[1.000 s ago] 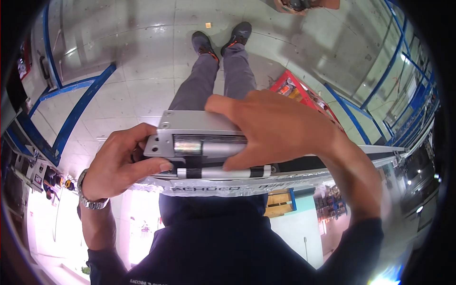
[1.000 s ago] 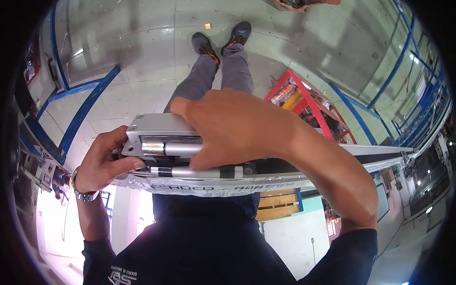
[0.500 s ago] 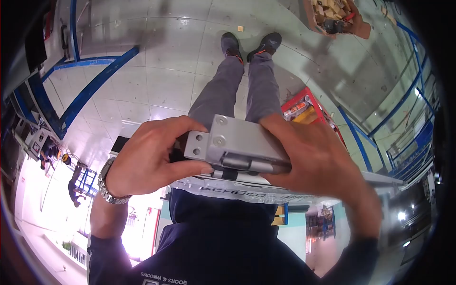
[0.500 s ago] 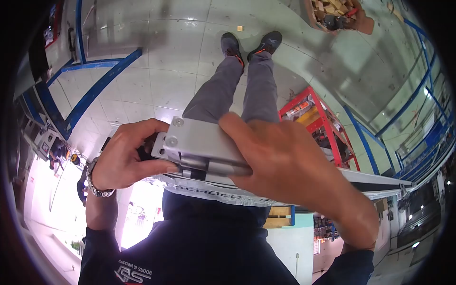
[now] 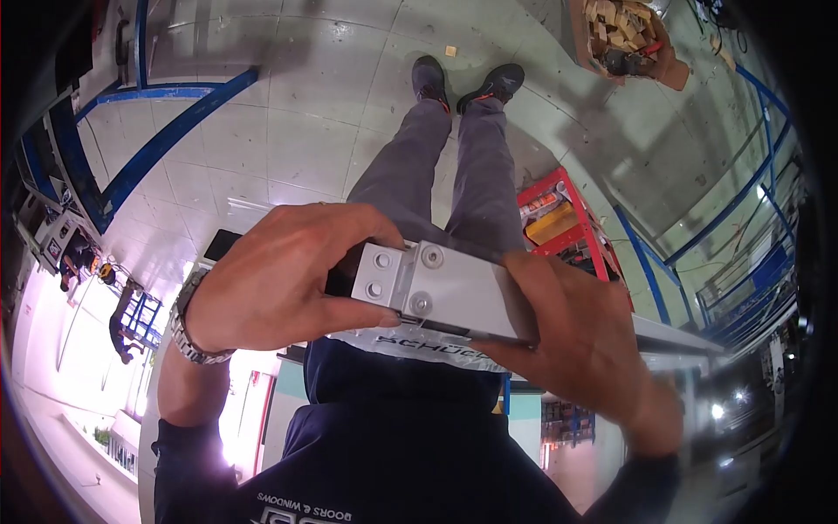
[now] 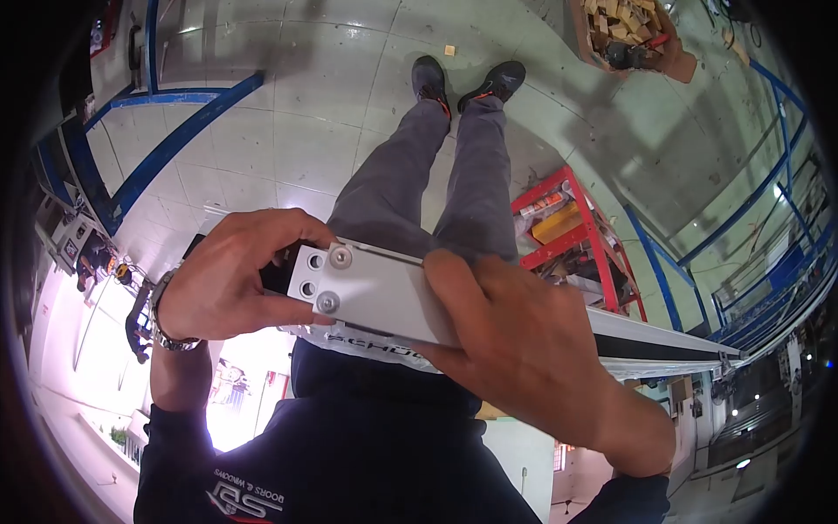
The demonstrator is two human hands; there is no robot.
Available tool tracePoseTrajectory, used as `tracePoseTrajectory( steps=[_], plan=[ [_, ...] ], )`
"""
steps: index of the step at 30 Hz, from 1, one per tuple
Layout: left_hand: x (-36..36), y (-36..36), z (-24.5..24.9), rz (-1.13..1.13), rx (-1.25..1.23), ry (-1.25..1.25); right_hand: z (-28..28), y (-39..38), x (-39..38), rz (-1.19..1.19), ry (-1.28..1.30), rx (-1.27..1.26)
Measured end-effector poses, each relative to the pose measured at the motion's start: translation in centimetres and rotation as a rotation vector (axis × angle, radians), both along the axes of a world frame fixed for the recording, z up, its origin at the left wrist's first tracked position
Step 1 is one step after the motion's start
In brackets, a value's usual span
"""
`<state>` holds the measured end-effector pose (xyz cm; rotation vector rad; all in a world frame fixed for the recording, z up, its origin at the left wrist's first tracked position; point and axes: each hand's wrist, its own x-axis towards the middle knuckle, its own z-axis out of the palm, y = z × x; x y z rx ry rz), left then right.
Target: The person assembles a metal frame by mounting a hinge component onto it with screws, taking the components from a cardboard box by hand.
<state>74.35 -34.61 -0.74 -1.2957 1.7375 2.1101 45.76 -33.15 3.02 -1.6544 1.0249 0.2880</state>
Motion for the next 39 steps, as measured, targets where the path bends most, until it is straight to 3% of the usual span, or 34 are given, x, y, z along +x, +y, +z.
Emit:
tracePoseTrajectory(
  steps=[8, 14, 28, 39],
  plan=[
    [0.3, 0.3, 0.6, -0.029, -0.059, 0.033, 1.2, 1.7, 0.7, -0.045, 0.027, -0.111],
    [0.7, 0.7, -0.3, -0.029, -0.172, 0.096, -0.1, 0.3, 0.6, -0.068, 0.045, 0.045],
    [1.4, 1.9, -0.4, 0.008, -0.205, 0.128, 0.5, 0.9, 0.9, -0.007, 0.088, -0.032],
    [1.4, 0.9, 0.1, 0.018, -0.033, 0.125, 1.0, 0.3, 0.6, -0.024, 0.073, -0.034]
  ],
)
